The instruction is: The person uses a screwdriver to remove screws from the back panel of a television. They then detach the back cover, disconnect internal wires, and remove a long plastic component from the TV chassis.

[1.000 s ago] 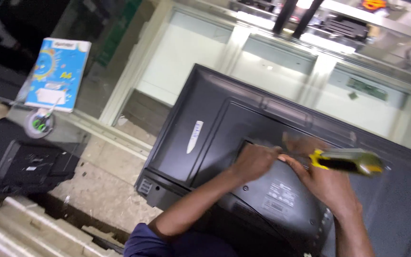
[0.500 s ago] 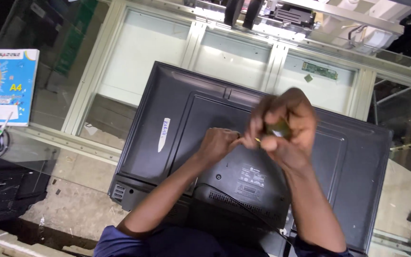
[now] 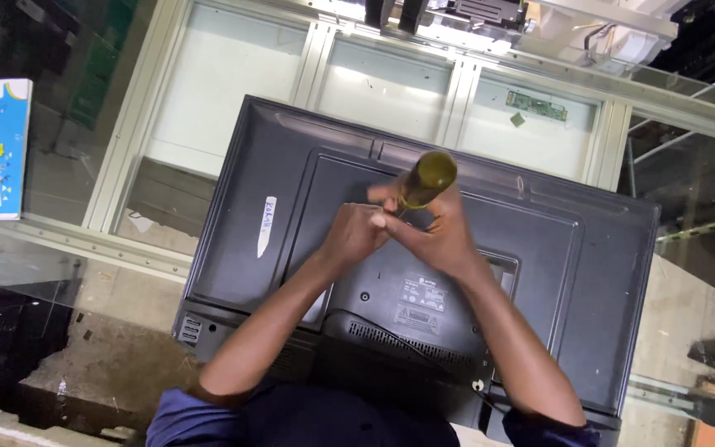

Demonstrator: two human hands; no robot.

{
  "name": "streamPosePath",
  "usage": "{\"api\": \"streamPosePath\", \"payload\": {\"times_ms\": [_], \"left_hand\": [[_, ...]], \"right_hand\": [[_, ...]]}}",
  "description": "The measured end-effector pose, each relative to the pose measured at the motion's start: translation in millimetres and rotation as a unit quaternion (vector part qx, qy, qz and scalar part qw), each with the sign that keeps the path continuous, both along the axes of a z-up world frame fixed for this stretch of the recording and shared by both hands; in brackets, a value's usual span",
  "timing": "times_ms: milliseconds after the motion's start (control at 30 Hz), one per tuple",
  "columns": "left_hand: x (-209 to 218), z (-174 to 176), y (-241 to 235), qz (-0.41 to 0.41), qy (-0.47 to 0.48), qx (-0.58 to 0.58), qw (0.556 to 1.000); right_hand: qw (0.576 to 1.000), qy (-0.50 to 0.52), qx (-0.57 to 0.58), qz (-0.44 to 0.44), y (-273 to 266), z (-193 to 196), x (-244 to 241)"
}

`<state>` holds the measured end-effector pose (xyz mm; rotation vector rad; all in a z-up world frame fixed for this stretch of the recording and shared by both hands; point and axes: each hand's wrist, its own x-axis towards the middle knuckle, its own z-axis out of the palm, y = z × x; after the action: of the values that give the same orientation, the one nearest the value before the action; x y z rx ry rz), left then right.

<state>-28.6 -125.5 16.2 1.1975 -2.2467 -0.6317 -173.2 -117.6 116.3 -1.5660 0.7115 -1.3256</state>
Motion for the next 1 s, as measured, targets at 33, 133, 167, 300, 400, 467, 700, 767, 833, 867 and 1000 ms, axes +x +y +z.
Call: {"api": "streamPosePath", "payload": {"times_ms": [33, 133, 167, 300, 400, 467, 700, 767, 833, 867, 1000], "left_hand": [[-0.7, 9.2, -0.6, 0.022, 0.027, 0.011, 0.999], [-6.9, -41.5, -11.8, 0.044, -0.009, -0.006, 0.999], [-4.9, -26.2, -9.0, 0.045, -0.009, -0.007, 0.999], [0.5, 19.8, -3.9, -0.08, 0.056, 0.063, 0.993], [0.3, 25.0, -1.6, -0.083, 0.048, 0.025, 0.995], [-3.9, 14.2, -2.4, -0.074, 0.057, -0.018, 0.995], [-5.2, -3.1, -1.7, -0.002, 0.074, 0.02, 0.997], [4.0, -4.2, 4.5, -0.019, 0.101, 0.05, 0.993], [17.4, -37.8, 7.0, 0.024, 0.146, 0.155, 0.977], [20.7, -50.5, 8.6, 0.024, 0.146, 0.155, 0.977], [27.2, -68.8, 15.3, 0.092, 0.063, 0.184, 0.977]], "right_hand": [[0.991, 0.102, -0.048, -0.07, 1.1, -0.2, 3.2], [0.98, 0.129, -0.019, -0.15, 2.3, -22.4, -6.6], [0.98, 0.128, -0.02, -0.148, 6.1, -17.5, -5.6], [0.988, 0.087, 0.063, -0.112, 18.2, -21.9, -13.1], [0.992, 0.086, 0.089, -0.036, 19.7, -33.9, -25.2], [0.993, 0.081, 0.08, 0.001, 19.0, -40.6, -22.6], [0.965, 0.166, -0.022, -0.204, 22.1, -27.2, -11.8], [0.967, 0.17, -0.056, -0.183, 23.9, -18.3, -15.8], [0.972, 0.154, -0.054, -0.167, 23.7, -16.9, -21.0], [0.972, 0.154, -0.054, -0.167, 24.9, -16.7, -23.4], [0.971, 0.138, -0.066, -0.182, 28.5, -14.1, -30.1]]}}
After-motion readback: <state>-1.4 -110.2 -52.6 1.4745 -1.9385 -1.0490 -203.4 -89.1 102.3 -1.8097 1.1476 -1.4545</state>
